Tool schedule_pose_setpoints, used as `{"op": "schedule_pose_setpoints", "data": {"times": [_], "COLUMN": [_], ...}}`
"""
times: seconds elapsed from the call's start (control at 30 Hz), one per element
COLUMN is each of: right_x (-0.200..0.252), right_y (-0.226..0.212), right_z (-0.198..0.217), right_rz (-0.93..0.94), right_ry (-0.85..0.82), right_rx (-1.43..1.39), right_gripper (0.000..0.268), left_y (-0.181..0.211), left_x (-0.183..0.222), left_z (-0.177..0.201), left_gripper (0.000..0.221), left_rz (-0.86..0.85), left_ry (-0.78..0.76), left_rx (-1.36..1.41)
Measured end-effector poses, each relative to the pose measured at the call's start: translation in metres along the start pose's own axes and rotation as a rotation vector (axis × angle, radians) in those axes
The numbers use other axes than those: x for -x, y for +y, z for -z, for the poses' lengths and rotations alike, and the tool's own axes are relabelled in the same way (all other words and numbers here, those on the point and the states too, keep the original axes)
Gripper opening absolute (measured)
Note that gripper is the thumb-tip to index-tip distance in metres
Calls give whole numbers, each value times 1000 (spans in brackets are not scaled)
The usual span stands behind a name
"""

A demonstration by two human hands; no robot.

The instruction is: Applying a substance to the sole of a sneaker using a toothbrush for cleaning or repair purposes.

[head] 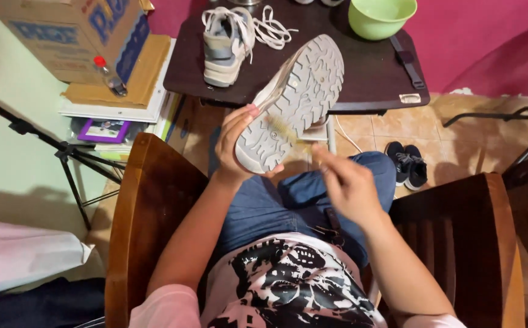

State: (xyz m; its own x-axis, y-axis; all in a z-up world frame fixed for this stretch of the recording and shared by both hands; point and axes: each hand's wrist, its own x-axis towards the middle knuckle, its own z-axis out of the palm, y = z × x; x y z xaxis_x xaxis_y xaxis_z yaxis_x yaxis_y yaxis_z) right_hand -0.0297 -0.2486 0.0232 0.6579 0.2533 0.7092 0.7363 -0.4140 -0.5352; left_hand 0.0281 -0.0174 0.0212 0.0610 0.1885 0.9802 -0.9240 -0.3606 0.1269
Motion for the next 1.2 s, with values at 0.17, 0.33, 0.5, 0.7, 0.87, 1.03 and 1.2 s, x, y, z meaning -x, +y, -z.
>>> {"op": "schedule_pose_setpoints", "data": {"times": [0.17, 0.33, 0.5, 0.7, 0.87, 1.03, 1.2], "right_x": [4, 0, 2, -6, 7, -3, 12], "right_y": [2, -2, -20, -29, -22, -30, -24], "right_z": [18, 20, 19, 15, 22, 14, 19], "right_rz": [-61, -70, -104, -125, -176, -161, -202], "right_ry": [-57, -114, -150, -176, -228, -176, -265], "right_rx": [14, 93, 62, 71, 119, 81, 67], "right_gripper": [37, 38, 35, 39, 39, 36, 41], "left_y": [3, 0, 2, 2, 1, 0, -5], "left_x": [4, 18, 18, 25, 25, 27, 23], "left_z": [1, -3, 0, -1, 3, -2, 3], "left_gripper": [92, 88, 88, 88, 88, 89, 88], "left_rz": [36, -10, 10, 25, 34, 37, 80], "left_ry": [4, -19, -26, -89, -80, -127, -68], "left_rx": [-26, -32, -55, -17, -50, -9, -62]}}
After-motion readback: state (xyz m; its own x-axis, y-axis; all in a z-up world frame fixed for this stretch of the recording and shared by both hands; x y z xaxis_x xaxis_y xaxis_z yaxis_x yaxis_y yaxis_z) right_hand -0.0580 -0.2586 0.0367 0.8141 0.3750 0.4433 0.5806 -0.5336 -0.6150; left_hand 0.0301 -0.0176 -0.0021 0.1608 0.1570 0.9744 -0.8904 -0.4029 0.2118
